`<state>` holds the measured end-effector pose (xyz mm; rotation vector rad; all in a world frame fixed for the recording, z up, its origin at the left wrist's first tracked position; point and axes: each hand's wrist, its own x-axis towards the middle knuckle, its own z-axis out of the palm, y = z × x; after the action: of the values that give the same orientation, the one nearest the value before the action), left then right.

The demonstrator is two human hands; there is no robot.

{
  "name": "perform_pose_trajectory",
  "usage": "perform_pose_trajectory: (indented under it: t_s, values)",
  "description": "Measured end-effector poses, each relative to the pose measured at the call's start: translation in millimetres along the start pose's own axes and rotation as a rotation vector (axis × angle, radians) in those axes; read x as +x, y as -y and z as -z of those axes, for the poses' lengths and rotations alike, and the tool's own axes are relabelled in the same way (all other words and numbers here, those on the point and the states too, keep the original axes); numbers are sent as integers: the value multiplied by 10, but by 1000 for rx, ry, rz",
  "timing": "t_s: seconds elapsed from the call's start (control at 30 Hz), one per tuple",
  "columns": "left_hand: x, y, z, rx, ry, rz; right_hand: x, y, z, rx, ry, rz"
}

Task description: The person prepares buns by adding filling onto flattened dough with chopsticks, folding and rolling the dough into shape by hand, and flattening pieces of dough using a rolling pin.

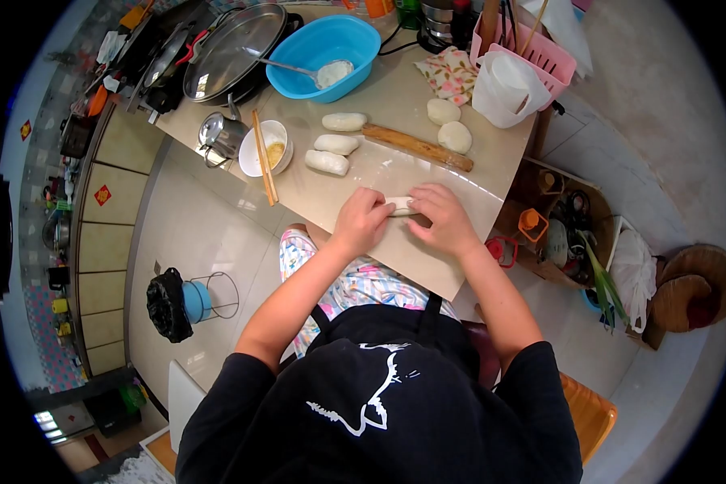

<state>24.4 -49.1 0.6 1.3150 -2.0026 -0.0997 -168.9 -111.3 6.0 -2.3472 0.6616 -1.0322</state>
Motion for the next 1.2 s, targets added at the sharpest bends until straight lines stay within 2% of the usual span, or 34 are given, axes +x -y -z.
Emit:
perform_pose_trajectory:
  t_s: [0.17, 0.3, 0.5, 0.57, 0.67, 0.73, 1.03, 1.2]
  values:
    - [-23, -27, 40, -16, -48, -99, 5, -34, -67, -77, -36, 67]
    - [-42, 20, 7, -10, -49, -89, 65, 7, -93, -85, -31, 49]
    - [27, 64, 27, -131, -44, 60, 40, -83, -234, 24, -51, -65]
    - [60, 43, 54, -162, -45, 245, 42, -88, -241, 76, -58, -114]
    - [30, 120, 43, -218, 37, 337, 57, -66, -238, 114, -45, -190]
    - [32, 151, 26, -211, 35, 331, 70, -55, -235, 128, 0, -291]
    - [47, 125, 13, -230, -13, 328, 130, -25, -235, 88, 17, -344]
    - [6, 149, 5, -244, 7, 308, 108, -4, -221, 32, 21, -277]
